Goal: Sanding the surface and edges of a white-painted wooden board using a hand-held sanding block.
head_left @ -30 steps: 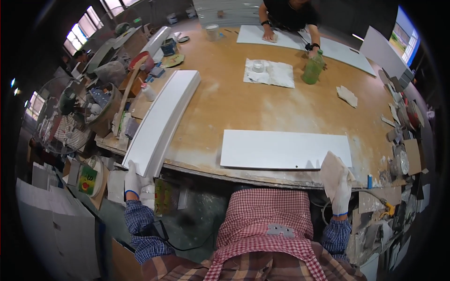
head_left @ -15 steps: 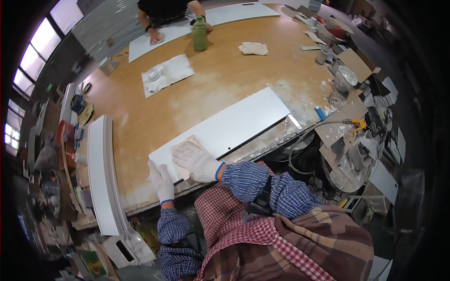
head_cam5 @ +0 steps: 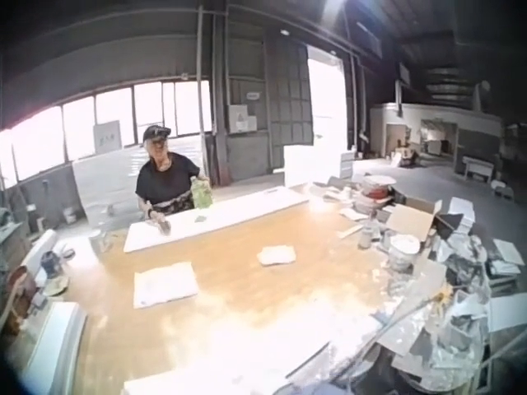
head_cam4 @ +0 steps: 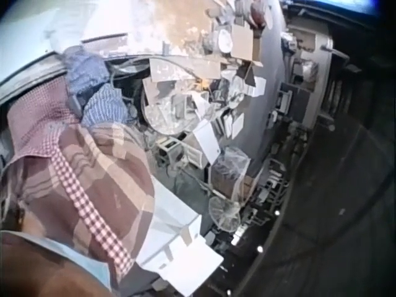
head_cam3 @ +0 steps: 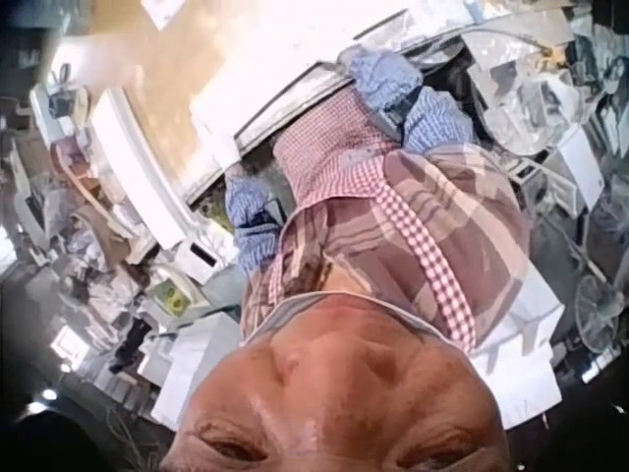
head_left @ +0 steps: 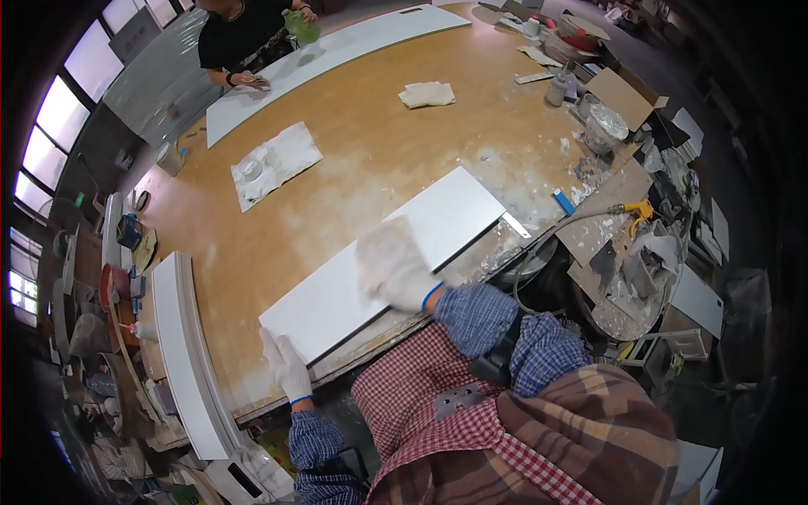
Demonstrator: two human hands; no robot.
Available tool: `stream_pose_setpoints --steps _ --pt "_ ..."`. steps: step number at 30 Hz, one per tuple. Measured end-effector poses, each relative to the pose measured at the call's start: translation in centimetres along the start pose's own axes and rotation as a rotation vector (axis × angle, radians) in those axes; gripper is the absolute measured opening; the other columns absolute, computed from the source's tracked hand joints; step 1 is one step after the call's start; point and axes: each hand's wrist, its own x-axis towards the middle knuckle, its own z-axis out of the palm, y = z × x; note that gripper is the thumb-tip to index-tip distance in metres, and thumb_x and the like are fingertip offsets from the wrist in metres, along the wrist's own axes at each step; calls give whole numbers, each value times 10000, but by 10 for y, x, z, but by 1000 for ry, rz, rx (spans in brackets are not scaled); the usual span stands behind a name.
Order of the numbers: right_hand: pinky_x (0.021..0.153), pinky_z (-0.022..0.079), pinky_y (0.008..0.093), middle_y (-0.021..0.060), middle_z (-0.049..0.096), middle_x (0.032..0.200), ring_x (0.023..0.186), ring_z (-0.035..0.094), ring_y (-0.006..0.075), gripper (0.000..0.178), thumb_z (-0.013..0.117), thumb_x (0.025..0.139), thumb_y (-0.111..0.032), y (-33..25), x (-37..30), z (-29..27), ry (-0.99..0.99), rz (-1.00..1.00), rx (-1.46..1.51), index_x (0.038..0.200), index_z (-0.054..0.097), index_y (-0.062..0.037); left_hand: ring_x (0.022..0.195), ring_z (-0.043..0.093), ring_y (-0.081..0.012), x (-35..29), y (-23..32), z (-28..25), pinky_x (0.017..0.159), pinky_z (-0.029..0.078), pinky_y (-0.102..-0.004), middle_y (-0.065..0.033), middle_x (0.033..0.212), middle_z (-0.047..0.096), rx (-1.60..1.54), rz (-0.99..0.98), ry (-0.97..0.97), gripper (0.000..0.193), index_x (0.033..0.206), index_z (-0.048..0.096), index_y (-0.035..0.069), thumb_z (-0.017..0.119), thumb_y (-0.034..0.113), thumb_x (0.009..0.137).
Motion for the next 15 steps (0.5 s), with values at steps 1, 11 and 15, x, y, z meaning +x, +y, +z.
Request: stream_pose_setpoints --steps 1,11,15 --pt "1217 315 472 220 581 1426 1392 493 335 675 761 737 -413 -21 -10 3 89 -211 111 1257 647 2 1437 442 -368 -1 1 0 1183 333 -377 -265 1587 422 0 4 1 583 1558 388 -41 483 288 1087" --pt "1010 446 515 214 671 1143 1133 622 349 393 699 760 -318 176 -7 -10 571 182 -443 1011 677 -16 1477 396 -375 1 -1 3 1223 276 -389 -251 1611 403 27 26 25 602 1563 378 -45 481 308 1086" --pt "1060 401 520 194 628 1191 1168 578 342 418 665 767 -297 14 25 -52 -328 373 -101 1093 634 -36 1488 376 -372 -1 -10 2 1227 270 -395 -243 1616 400 21 -7 31 600 1565 376 -42 475 308 1089"
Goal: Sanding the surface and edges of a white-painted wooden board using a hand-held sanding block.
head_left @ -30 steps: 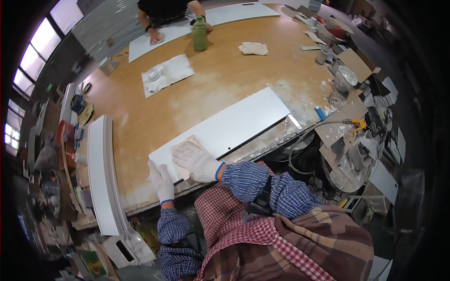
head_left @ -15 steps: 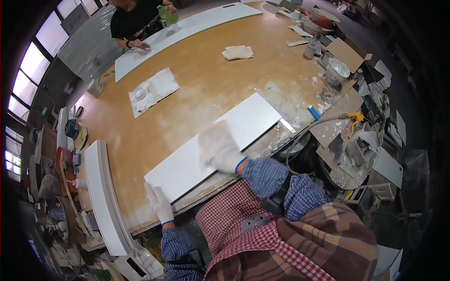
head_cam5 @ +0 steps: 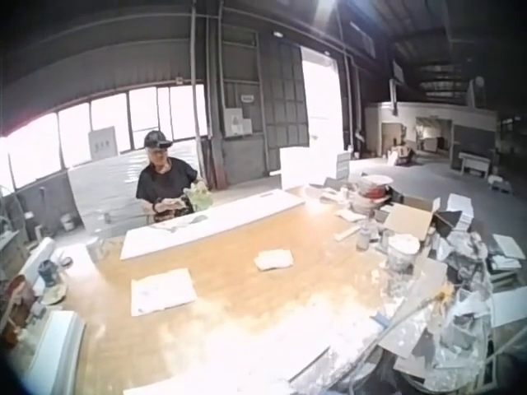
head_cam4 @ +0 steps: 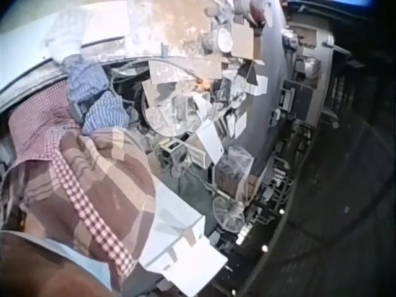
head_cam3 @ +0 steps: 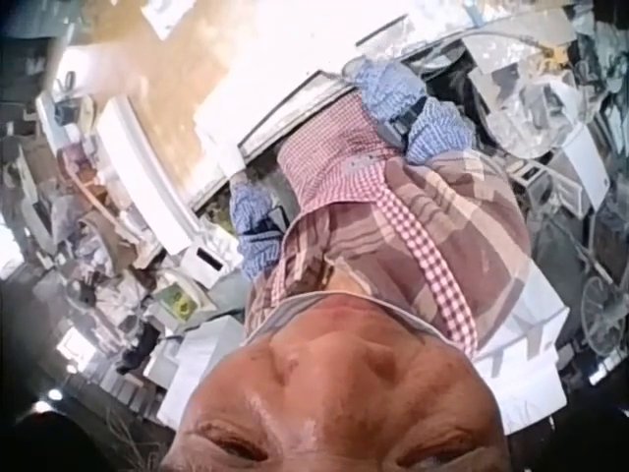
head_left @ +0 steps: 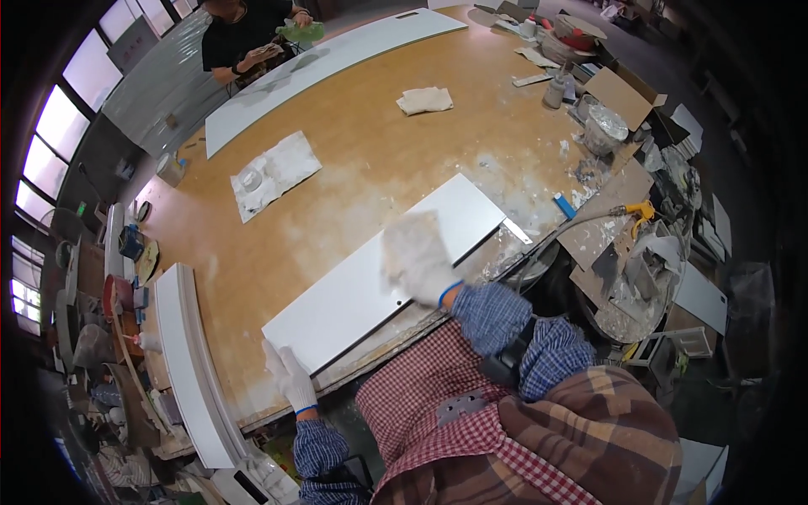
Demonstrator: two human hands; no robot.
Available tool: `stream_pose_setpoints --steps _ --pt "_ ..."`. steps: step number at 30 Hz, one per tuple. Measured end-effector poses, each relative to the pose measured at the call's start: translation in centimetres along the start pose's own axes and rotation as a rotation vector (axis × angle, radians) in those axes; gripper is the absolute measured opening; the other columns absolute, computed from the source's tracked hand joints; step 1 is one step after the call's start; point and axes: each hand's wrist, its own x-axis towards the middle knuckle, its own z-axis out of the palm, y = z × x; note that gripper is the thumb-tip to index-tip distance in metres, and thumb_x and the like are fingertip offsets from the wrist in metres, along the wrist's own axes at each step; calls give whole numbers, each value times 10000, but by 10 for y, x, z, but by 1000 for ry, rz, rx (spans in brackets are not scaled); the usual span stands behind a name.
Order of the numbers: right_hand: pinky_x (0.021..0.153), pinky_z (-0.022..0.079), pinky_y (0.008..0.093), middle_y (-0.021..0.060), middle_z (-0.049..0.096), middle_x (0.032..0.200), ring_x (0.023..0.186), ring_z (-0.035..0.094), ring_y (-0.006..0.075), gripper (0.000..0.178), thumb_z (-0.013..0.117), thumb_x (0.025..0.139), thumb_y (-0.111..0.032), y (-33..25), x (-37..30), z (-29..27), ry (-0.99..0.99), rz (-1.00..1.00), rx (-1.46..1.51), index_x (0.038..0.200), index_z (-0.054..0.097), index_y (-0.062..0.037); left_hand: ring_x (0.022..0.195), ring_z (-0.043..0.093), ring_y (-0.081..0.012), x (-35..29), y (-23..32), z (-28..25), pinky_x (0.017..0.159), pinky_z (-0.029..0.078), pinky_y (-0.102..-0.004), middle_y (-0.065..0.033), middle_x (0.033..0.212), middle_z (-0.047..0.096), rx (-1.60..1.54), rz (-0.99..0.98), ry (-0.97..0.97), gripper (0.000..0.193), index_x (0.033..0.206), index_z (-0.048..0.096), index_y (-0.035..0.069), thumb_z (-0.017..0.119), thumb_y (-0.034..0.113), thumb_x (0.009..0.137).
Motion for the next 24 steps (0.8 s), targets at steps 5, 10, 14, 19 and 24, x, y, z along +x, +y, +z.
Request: stream_pose_setpoints --steps 5,10,14,19,24 --pt "1089 413 498 213 631 1246 1219 575 345 436 640 794 -265 24 -31 44 341 -424 85 1155 648 -21 1469 399 -378 2 0 -2 1217 292 -406 -243 1601 420 -37 6 8 589 1552 397 -44 476 310 1088" --pt "1143 336 522 212 594 1283 1246 537 364 505 631 812 -318 167 -26 55 695 -73 -116 1228 605 -34 1440 435 -384 -1 12 0 1206 312 -411 -252 1582 440 -60 9 21 578 1535 417 -52 479 309 1088" --pt "1176 286 536 231 525 1429 1351 449 423 618 619 868 -317 88 -40 48 305 135 -52 1394 538 -4 1448 432 -379 1 0 1 1204 315 -408 -252 1588 433 -11 36 34 578 1541 409 -52 482 298 1087" --pt "1185 331 517 203 567 1416 1364 490 371 564 633 812 -253 49 -70 56 389 -313 138 1323 606 -18 1456 432 -364 0 4 -2 1202 317 -393 -247 1593 431 -19 43 8 577 1547 404 -48 487 290 1088" --pt "1063 369 515 210 571 1209 1195 524 382 477 599 825 -278 149 -59 32 579 157 -57 1219 583 -10 1455 434 -348 1 7 0 1202 314 -374 -244 1592 434 -64 32 11 566 1548 403 -50 471 282 1095"
